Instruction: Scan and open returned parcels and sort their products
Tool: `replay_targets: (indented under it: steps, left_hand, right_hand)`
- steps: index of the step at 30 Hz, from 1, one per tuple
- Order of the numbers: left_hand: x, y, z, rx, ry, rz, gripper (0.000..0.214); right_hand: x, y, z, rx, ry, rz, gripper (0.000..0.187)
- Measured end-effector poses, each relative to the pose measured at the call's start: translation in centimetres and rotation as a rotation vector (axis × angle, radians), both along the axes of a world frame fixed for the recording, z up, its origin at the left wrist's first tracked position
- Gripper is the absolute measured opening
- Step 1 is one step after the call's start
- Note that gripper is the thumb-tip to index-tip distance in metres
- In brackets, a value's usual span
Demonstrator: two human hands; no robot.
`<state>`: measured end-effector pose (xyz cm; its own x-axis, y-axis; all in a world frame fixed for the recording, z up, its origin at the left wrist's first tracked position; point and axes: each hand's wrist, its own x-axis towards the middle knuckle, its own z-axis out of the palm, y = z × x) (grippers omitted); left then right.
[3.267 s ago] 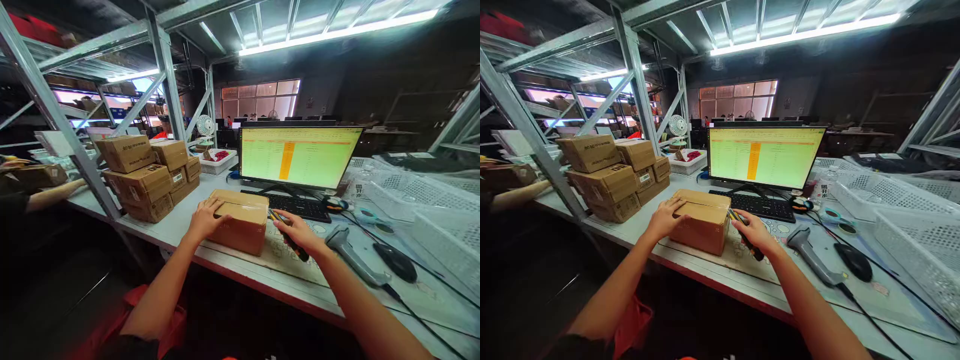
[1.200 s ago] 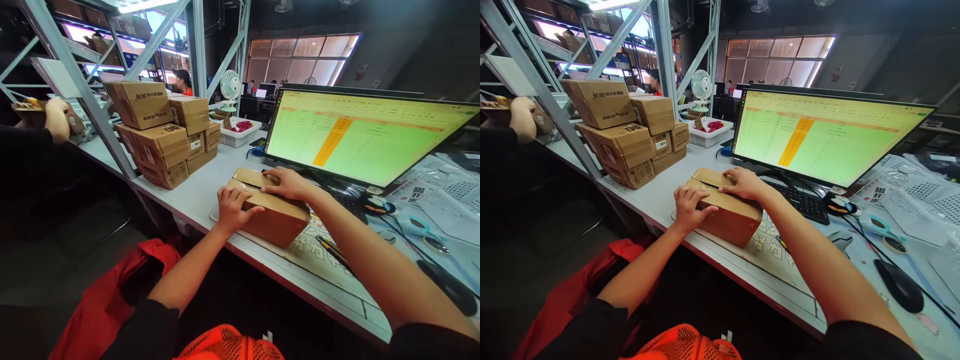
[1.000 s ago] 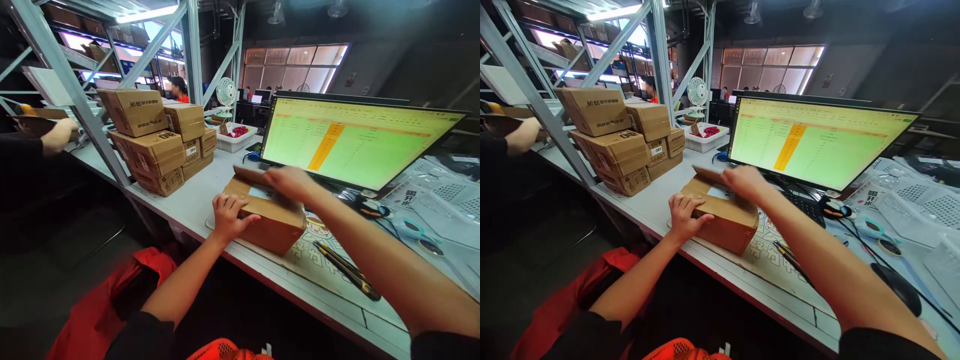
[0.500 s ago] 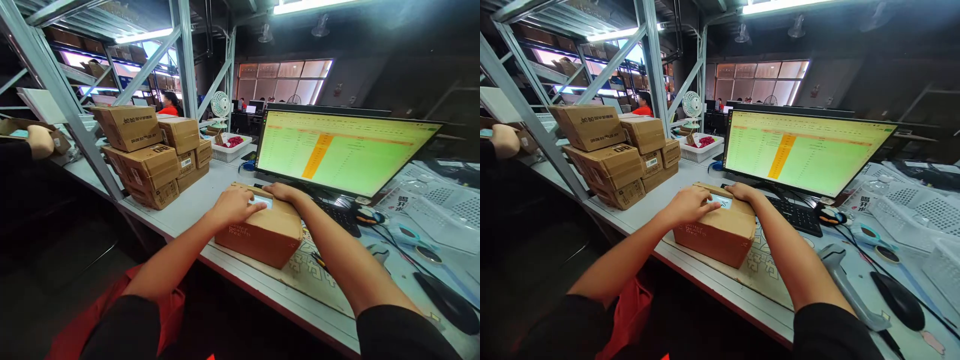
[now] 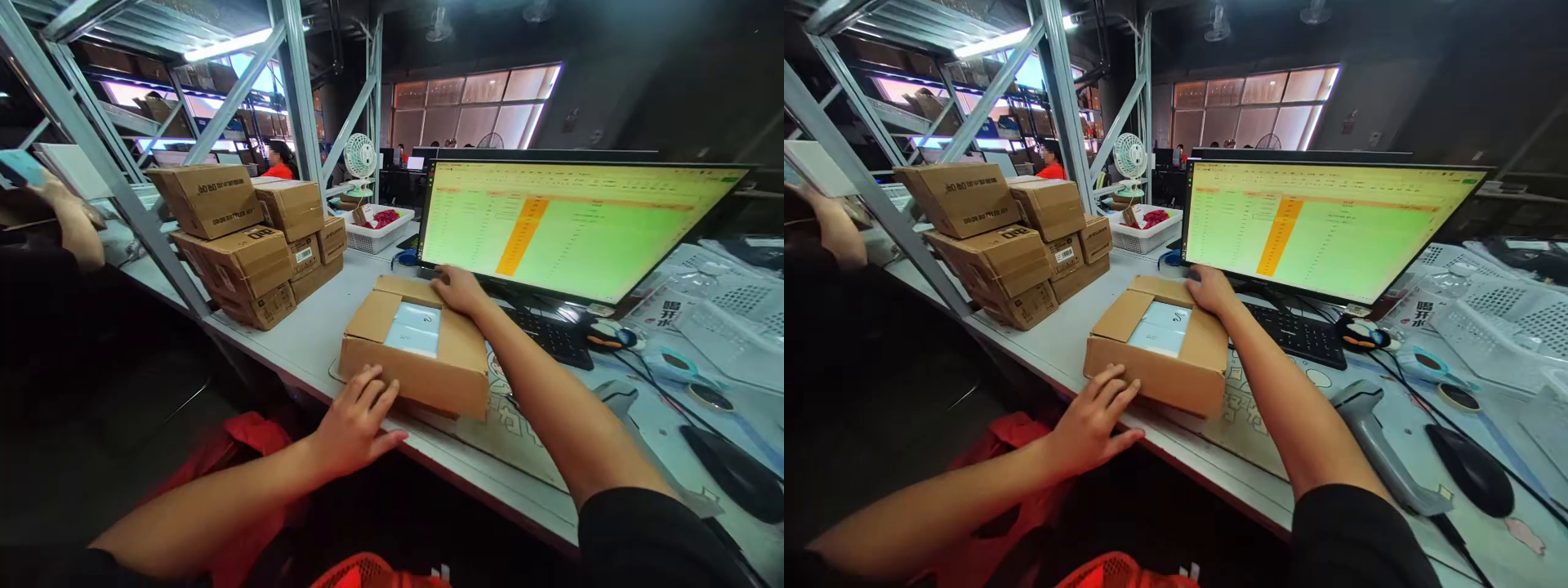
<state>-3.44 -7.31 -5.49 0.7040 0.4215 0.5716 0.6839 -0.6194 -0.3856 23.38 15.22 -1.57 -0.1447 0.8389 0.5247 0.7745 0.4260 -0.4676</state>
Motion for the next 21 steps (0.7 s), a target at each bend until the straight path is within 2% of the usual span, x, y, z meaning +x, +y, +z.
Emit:
replay_targets:
  steps: [2, 4, 6, 8, 9, 11, 14, 18, 20, 21]
  left_hand:
    - [-0.1, 0.3, 2.3, -0.104, 0.008, -0.002, 0.038]
    - [0.7, 1.9, 6.4, -0.255, 0.002, -0.003, 0.032]
    - [2.1, 4.6, 10.4, -0.442, 0.106, -0.056, 0.027]
    - [3.5, 7.6, 13.0, -0.608, 0.265, -0.063, 0.033]
    - [4.1, 8.9, 13.8, -0.648, 0.322, -0.008, 0.037]
    - [4.7, 10.9, 14.5, -0.633, 0.384, 0.079, 0.04]
    - [3.5, 11.7, 15.5, -0.501, 0.42, 0.051, 0.042]
    - [-2.2, 11.2, 17.8, -0.363, 0.33, -0.026, 0.051]
    - [-5.7, 11.2, 17.9, -0.323, 0.295, -0.035, 0.054]
    - [-7.3, 11.2, 17.4, -0.31, 0.291, -0.032, 0.053]
  right_hand:
    - [0.2, -2.0, -0.2, 0.192, 0.132, -0.047, 0.052]
    - [0.0, -4.5, -0.6, 0.322, 0.239, 0.046, 0.048]
    - [-0.4, -7.0, -1.2, 0.279, 0.202, 0.282, 0.041]
    - [-0.6, -9.2, -1.6, 0.154, 0.036, 0.475, 0.04]
    - [-0.5, -10.1, -1.8, 0.123, -0.033, 0.512, 0.039]
    - [0.6, -11.5, -1.8, 0.151, -0.076, 0.494, 0.038]
    - [3.6, -13.3, -1.8, 0.266, -0.028, 0.377, 0.04]
    - [7.6, -15.2, -3.7, 0.384, -0.049, 0.239, 0.042]
    - [8.7, -15.5, -5.5, 0.436, -0.06, 0.197, 0.044]
    - [9.0, -15.5, -6.4, 0.462, -0.059, 0.164, 0.047]
